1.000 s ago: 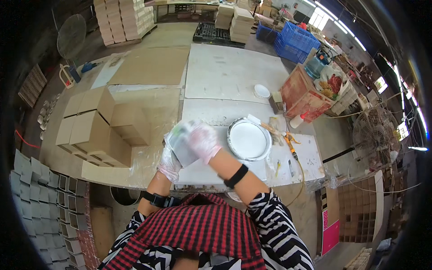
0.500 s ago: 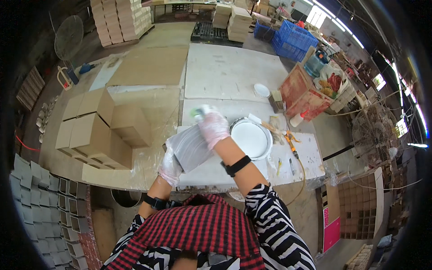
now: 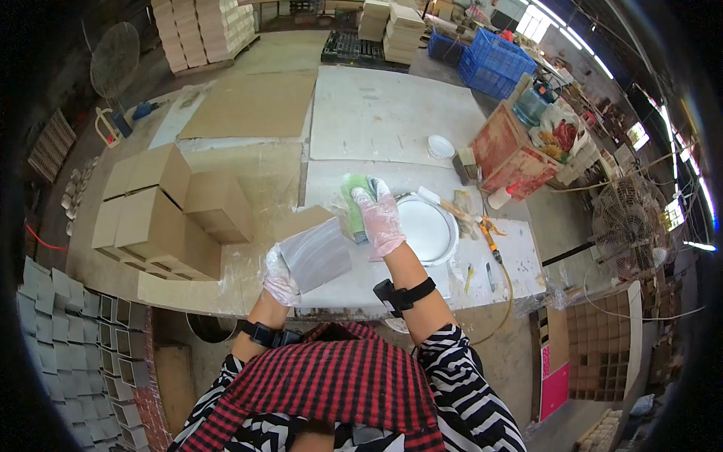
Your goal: The person applies a white substance to the edges and interior of wooden boxes using a green sponge and stacks the finished boxes onto a large pile.
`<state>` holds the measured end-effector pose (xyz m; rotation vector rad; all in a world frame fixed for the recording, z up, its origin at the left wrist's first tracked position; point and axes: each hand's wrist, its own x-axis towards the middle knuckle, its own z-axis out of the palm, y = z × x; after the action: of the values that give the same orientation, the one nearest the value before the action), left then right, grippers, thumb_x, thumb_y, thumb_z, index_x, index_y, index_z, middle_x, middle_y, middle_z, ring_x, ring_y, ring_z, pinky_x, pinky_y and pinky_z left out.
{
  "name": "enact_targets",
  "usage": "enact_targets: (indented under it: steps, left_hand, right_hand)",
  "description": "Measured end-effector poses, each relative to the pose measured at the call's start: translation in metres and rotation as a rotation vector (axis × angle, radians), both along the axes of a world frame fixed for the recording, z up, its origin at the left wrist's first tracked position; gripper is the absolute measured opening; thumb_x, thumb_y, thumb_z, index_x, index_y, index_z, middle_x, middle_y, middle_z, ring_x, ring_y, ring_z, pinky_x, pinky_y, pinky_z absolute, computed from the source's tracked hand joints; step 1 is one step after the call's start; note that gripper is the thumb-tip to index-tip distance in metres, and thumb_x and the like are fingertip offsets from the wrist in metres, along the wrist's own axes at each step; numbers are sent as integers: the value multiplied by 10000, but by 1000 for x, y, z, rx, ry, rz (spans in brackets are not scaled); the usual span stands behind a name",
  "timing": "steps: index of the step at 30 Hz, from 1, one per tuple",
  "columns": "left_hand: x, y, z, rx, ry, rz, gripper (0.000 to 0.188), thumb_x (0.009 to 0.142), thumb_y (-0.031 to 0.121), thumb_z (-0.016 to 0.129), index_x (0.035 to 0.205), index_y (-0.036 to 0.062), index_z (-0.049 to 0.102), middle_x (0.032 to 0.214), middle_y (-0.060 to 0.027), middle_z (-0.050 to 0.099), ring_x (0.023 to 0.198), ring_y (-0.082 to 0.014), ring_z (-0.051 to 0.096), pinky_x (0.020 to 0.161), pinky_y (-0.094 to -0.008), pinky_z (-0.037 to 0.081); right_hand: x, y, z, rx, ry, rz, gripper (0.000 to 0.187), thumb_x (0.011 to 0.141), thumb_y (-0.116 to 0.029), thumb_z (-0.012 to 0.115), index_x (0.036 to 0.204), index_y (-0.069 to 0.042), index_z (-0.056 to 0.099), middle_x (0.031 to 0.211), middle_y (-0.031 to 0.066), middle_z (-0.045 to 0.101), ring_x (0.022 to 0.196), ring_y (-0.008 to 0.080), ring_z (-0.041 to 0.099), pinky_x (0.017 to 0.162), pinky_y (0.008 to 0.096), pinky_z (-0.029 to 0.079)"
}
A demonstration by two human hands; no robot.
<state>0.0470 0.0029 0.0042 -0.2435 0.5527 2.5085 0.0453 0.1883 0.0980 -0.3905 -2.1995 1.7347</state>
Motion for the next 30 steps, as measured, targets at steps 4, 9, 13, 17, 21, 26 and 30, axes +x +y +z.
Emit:
enact_targets:
  steps: [4,9,13,17,21,26,30]
  left_hand:
    - [-2,7,7,204,-13,69,434,915,349,425,1210,36,480,1146,-133,562,1019,-285,568,887,-412,467]
    - [-6,12,14,232,82,85,430,933,361,384,1208,45,476,1135,-136,564,998,-262,577,859,-368,486]
    - [-18,3,-24,330,225,-13,548,921,481,363,1261,57,434,1227,-125,507,1106,-263,513,931,-405,440]
    - [-6,10,11,250,216,76,584,914,515,354,1267,56,428,1229,-124,507,1094,-255,519,896,-377,463]
    - [-11,8,-1,249,249,52,596,908,530,354,1264,56,423,1228,-118,506,1090,-256,520,895,-374,463]
    - [-12,0,-4,191,269,75,633,894,560,358,1270,54,412,1229,-117,500,1078,-263,527,896,-378,463]
    - [-10,14,14,173,167,132,618,899,553,354,1260,56,424,1212,-117,513,1066,-252,535,887,-371,467]
  right_hand:
    - [12,-5,10,113,-101,144,456,826,-187,601,1206,29,473,1136,177,567,1041,264,550,890,316,419]
    - [16,-15,10,612,112,399,300,804,-239,596,1070,-104,565,1033,133,586,924,285,579,833,350,456]
    - [46,-62,18,1243,51,532,273,761,-222,622,1027,-173,590,1007,44,595,858,213,576,751,318,482]
    - [19,-32,-7,1196,226,457,170,803,-235,534,961,-238,594,944,-38,585,861,170,547,765,273,470]
    - [28,-35,-8,1270,497,512,190,812,-195,524,983,-221,601,1000,-48,565,891,187,539,786,269,467]
    - [41,-59,-4,1117,166,459,190,766,-213,599,954,-192,603,977,42,589,883,216,554,889,323,428]
    - [28,-32,-9,898,256,383,201,765,-247,580,956,-189,611,980,47,571,922,212,576,777,324,488]
